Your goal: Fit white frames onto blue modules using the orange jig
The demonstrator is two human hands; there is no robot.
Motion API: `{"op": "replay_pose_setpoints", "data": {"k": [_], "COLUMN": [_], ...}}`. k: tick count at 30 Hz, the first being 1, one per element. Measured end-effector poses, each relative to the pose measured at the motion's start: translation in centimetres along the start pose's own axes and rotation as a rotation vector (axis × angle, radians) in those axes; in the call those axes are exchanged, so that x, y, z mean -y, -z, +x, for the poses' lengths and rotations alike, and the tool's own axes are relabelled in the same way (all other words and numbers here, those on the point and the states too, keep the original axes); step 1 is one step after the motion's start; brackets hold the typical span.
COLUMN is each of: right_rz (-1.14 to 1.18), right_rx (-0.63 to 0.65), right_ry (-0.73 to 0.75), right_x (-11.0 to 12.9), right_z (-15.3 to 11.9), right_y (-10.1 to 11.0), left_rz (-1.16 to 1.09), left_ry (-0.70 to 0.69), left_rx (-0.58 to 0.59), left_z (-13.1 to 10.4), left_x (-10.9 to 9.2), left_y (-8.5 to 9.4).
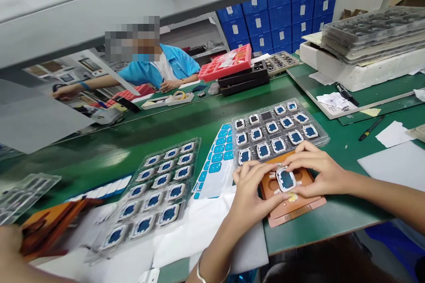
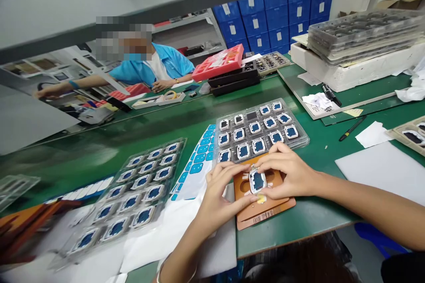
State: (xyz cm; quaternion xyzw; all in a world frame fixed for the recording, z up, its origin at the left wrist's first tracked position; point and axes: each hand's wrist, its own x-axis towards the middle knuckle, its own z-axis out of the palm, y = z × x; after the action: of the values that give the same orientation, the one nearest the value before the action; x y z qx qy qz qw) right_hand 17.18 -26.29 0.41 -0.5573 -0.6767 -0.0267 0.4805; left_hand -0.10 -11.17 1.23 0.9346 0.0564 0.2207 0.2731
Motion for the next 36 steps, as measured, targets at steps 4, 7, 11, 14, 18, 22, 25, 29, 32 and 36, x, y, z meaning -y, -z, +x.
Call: {"op": "replay_pose_setpoints", "data": {"k": [4,7,11,14,18,22,25,29,32,36], "right_rz": [0.046,0.119,0.180,0.353,0.727,0.996,1.017,0.966,0.936,0.862], "right_rx": [-0.037,0.037,0.218,0.239,0.194,0.170,0.207,0.271,0.287,0.306], "right_ry": [-0.039,-0.120,-0.191,-0.278,-0.406,-0.487,-0.505,-0.481,-0.468,-0.435], "right_x": [0.2,0.3,0.5,0.5,0.4,0.1,-0.3,-0.8,-1.2,-1.6], "right_z": [0.1,-0.2,-0.7,-1.0,-0.8,-0.4,-0.4,-0.6,-0.9,-1.0], "right_y": [0.3,0.4,0.1,0.0,0.2,0.7,1.2,1.8,2.0,2.1], "left_rz": [-0.023,-0.150,-0.243,-0.217,-0.107,0.203,0.419,0.448,0.421,0.449], "left_ry": [-0.062,-0.123,-0.217,-0.290,-0.244,0.143,0.520,0.903,1.000,1.071], "left_rx": [-0.069,-0.145,-0.128,-0.109,-0.201,-0.312,-0.231,-0.080,-0.054,-0.041], "left_z": [0.0,-0.1,-0.2,-0.1,0.1,0.6,1.3,2.0,2.2,2.3], "left_x": [-0.1,0.1,0.0,-0.3,0.7,3.8,5.8,7.2,8.2,9.5], "left_y": [-0.2,-0.4,-0.9,-0.9,0.0,1.7,2.9,4.2,4.8,4.8]}}
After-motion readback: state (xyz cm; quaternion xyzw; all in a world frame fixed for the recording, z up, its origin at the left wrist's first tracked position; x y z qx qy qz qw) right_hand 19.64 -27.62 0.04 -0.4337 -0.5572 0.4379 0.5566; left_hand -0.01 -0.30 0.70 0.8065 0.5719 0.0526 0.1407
